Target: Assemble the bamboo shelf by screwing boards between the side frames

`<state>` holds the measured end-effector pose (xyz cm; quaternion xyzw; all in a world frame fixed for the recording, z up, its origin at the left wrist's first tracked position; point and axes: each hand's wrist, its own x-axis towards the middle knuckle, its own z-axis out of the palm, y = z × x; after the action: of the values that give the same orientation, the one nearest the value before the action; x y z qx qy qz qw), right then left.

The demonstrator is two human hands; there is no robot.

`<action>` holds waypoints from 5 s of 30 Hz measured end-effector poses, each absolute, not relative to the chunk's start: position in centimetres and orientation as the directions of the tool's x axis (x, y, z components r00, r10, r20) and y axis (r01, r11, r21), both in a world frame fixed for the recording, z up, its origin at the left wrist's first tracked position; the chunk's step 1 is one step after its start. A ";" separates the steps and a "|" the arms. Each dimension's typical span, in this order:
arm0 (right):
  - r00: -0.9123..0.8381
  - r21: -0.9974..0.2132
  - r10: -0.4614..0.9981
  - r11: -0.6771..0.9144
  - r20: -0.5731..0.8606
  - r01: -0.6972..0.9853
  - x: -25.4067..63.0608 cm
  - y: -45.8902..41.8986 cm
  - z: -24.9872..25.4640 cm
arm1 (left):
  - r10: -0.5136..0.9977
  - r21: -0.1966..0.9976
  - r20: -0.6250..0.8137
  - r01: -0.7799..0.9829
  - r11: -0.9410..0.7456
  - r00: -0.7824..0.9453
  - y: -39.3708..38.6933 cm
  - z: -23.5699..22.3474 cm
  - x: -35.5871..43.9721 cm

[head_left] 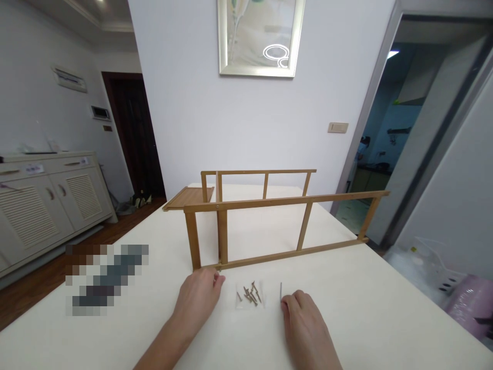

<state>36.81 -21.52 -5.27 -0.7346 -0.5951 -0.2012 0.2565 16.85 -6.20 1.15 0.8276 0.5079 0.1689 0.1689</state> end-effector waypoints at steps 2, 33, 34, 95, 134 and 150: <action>0.210 -0.132 0.770 -0.163 0.603 0.978 36.9 -21.5 -5.5 | 0.901 0.458 0.073 0.788 -0.412 0.428 -5.2 1.3 16.4; -0.426 -0.017 0.749 0.503 0.507 0.864 32.9 -12.9 0.2 | 0.835 0.959 -0.282 0.145 0.242 0.472 -5.2 -0.2 15.7; -0.396 -0.032 0.755 0.481 0.523 0.876 33.7 -12.7 0.1 | 0.855 0.958 -0.277 0.196 0.210 0.438 -4.7 -0.2 15.3; -0.336 -0.173 0.762 0.500 0.553 0.849 39.3 -5.9 -2.4 | 0.940 0.600 0.090 0.735 -0.315 0.329 -4.6 -0.4 16.7; -0.285 -0.232 0.814 0.447 0.507 0.864 39.2 -6.2 -2.2 | 0.822 0.608 0.174 0.597 -0.523 0.542 -5.6 -1.1 16.2; -0.285 -0.237 0.822 0.442 0.493 0.865 39.1 -6.3 -2.1 | 0.884 0.641 0.222 0.622 -0.450 0.411 -6.0 -1.0 15.7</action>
<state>39.15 -6.34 -2.06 -0.5270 -0.8006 -0.0381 0.2826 15.68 -5.98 -1.00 0.8057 0.4673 0.2758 0.2377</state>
